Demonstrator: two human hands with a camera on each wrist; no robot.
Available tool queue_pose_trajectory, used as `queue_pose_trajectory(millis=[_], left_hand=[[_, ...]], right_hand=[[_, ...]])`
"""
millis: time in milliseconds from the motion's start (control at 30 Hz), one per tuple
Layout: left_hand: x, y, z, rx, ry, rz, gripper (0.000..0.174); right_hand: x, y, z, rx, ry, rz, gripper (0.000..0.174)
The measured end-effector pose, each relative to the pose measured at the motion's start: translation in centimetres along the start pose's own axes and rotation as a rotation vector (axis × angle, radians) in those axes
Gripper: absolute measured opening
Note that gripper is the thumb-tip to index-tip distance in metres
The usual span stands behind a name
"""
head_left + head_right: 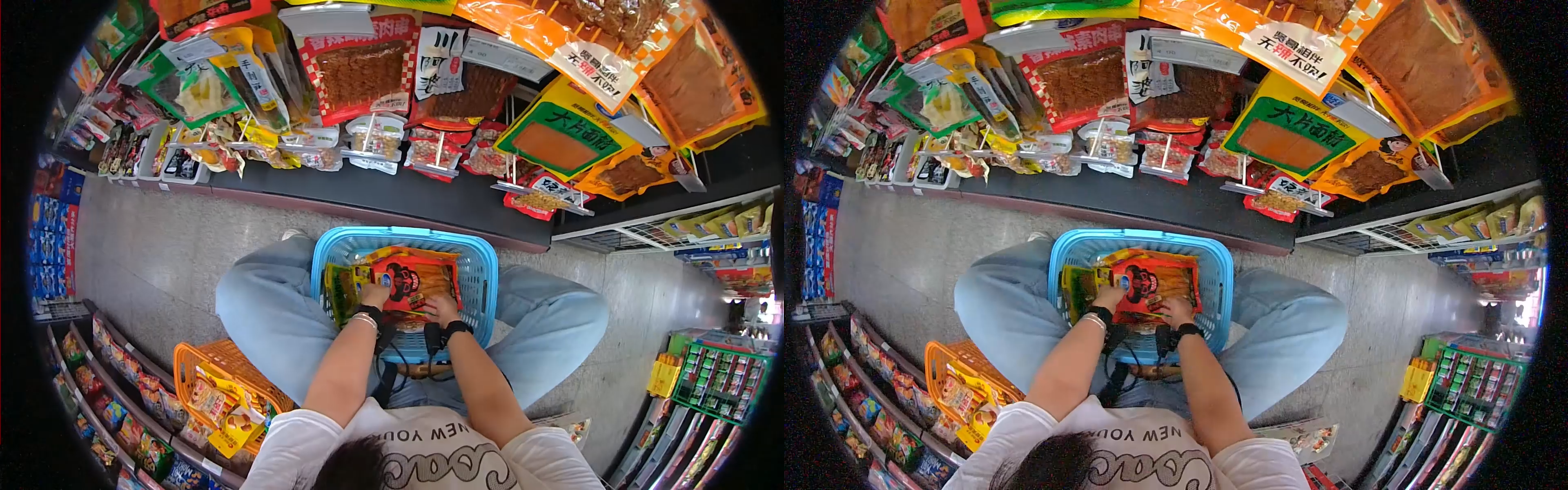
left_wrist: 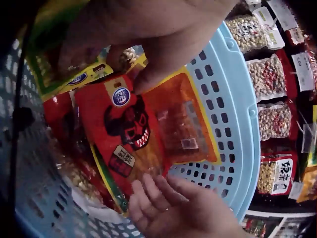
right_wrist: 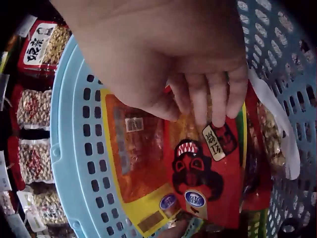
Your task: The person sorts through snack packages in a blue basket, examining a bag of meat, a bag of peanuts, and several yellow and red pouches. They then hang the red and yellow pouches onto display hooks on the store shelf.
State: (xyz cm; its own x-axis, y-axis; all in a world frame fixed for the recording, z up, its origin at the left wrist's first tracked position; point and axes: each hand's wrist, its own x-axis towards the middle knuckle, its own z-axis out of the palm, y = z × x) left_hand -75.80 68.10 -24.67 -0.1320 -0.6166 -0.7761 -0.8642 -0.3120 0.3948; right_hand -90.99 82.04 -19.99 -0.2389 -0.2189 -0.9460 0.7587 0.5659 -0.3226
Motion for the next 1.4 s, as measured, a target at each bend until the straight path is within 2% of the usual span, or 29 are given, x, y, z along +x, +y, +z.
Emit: queue_pose_trajectory(millis=[167,233,333,433,533,567,667,700,800,933,967,1067,1100,1200,1233,1267,1333,1400], left_hand=[[1.7,-1.1,2.1,0.093,0.033,-0.043,0.038],[-3.6,2.6,-1.3,0.032,0.119,-0.142,0.036],[2.4,-2.1,2.4,-0.422,-0.027,-0.301,0.030],[-3.8,2.8,-1.4,-0.545,-0.123,-0.262,0.023],[-5.5,6.2,-4.1,-0.397,-0.388,-0.227,0.015],[-6.2,7.2,-4.5,-0.406,-0.398,-0.158,0.016],[-8.2,9.5,-5.8,-0.507,-0.590,-0.025,0.018],[-9.3,10.4,-6.5,-0.542,-0.593,0.001,0.016],[-11.1,11.8,-8.3,-0.802,-0.767,-0.007,0.013],[-15.9,14.7,-11.0,-1.061,-0.996,0.149,0.016],[-16.8,15.0,-11.4,-1.126,-1.102,0.180,0.016],[-19.9,15.5,-12.0,-1.245,-1.200,0.333,0.016],[-21.6,15.8,-12.6,-1.280,-1.171,0.379,0.014],[-24.8,15.5,-14.7,-1.312,-0.827,0.661,0.012],[-24.2,14.6,-14.9,-1.253,-0.590,0.764,0.015],[-23.3,13.9,-14.9,-1.192,-0.305,0.799,0.019],[-21.2,12.2,-15.0,-1.010,0.117,0.822,0.026],[-21.3,11.5,-14.8,-0.948,0.261,0.770,0.033]], right_hand=[[-1.2,-0.9,0.1,0.063,-0.018,-0.028,0.031],[-1.3,-0.9,0.1,0.088,-0.059,-0.048,0.031],[-2.3,-1.2,0.7,-0.038,-0.062,-0.088,0.034],[-2.7,-1.5,0.8,-0.029,-0.055,-0.074,0.040],[-2.5,-1.7,0.5,-0.150,-0.083,-0.231,0.051],[-0.7,-0.9,0.5,-0.122,-0.127,-0.343,0.063],[-3.1,-3.2,0.9,-0.268,-0.221,-0.319,0.072],[-3.9,-3.7,0.7,-0.224,-0.278,-0.340,0.075],[-6.6,-5.4,0.5,-0.330,-0.433,-0.529,0.078],[-9.3,-6.5,0.9,-0.585,-0.487,-0.629,0.066],[-12.8,-7.3,1.9,-0.594,-0.396,-0.685,0.046],[-11.9,-6.9,3.0,-0.336,-0.236,-1.067,0.027],[-12.2,-7.1,3.2,-0.257,-0.230,-1.146,0.019],[-13.5,-8.8,2.5,-0.402,-0.232,-1.086,0.023],[-13.9,-9.0,2.4,-0.391,-0.228,-1.098,0.026],[-15.3,-9.2,2.2,-0.336,-0.282,-1.056,0.026],[-18.4,-9.8,1.9,-0.229,-0.387,-0.970,0.028],[-19.9,-9.9,1.8,-0.124,-0.468,-0.968,0.028]])
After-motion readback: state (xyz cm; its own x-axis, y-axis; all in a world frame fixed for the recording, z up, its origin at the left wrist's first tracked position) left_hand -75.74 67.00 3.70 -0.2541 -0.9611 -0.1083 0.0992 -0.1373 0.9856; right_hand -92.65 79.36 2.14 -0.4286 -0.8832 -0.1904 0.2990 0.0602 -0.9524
